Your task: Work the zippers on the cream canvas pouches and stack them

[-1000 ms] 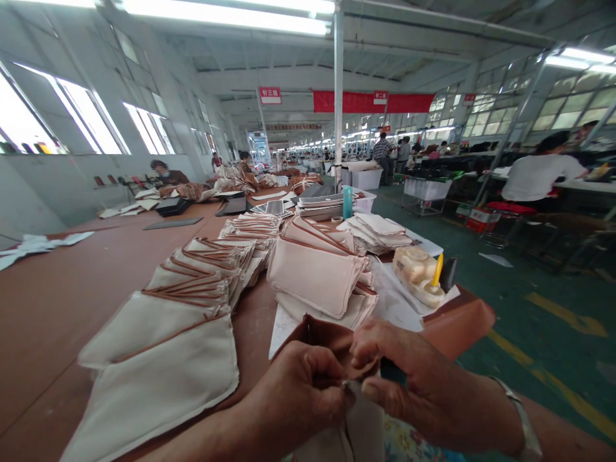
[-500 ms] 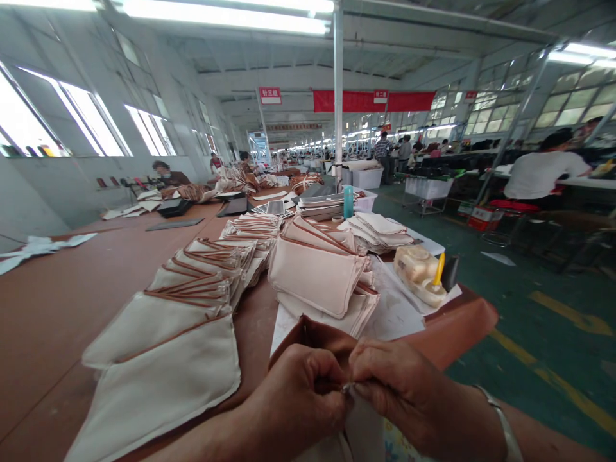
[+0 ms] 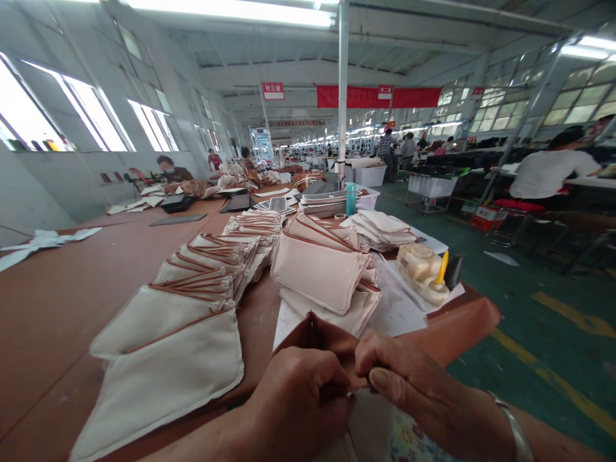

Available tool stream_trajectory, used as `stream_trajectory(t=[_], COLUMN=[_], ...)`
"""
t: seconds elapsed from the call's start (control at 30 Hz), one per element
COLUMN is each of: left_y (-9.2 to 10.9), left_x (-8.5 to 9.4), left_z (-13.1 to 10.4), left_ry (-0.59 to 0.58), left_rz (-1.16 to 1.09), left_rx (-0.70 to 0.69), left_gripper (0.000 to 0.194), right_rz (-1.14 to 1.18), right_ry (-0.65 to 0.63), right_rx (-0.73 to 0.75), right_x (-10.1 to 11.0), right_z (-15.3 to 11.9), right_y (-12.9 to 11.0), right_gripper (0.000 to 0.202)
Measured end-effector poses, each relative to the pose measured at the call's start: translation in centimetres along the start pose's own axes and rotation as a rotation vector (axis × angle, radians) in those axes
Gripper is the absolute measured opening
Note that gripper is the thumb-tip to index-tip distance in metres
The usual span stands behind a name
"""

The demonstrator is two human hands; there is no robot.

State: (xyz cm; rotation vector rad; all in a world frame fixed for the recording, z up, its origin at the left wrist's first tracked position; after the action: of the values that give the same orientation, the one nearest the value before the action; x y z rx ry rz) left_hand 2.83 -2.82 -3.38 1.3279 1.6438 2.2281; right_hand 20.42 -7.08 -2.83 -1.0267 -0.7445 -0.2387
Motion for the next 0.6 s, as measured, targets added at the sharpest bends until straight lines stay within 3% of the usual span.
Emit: stream_trajectory(t=[0.13, 0.3, 0.47, 0.6], left_y=[0.9, 1.5, 0.6, -0.2], left_x=[0.3, 0.4, -0.3, -0.5], left_z=[-0.4, -0.4, -0.1, 0.2], left_ry=[0.071, 0.109, 0.028, -0.079], left_rz=[0.069, 0.09, -0.01, -0.177], left_rx=[-0.151, -0.209, -0.065, 0.084], left_gripper=[0.01, 0.009, 0.003, 0.01], right_rz=[0.126, 0.128, 0.069, -0.052], right_ry=[-0.112, -0.223, -0.239, -0.206], right_rx=[-0.122, -0.063, 0.082, 0.204], right_x=[0.4, 0.1, 0.5, 0.7], right_z=[1.2, 1.7, 1.5, 1.3], right_y=[0.2, 0.6, 0.7, 0.4], right_gripper=[0.042, 0.045, 0.047, 0.041])
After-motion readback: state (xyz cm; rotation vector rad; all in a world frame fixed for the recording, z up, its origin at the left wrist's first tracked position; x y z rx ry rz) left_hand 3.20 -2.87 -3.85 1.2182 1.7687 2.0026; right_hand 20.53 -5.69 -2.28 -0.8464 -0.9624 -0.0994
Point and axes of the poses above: each hand's wrist, its own z-axis towards the middle knuckle, its own x-axis out of the back of the hand, y = z × x, the point moved 3 cm from there along z, towards the middle knuckle, and after that the axes turned 9 degrees about -z, right-handed, at the moved point
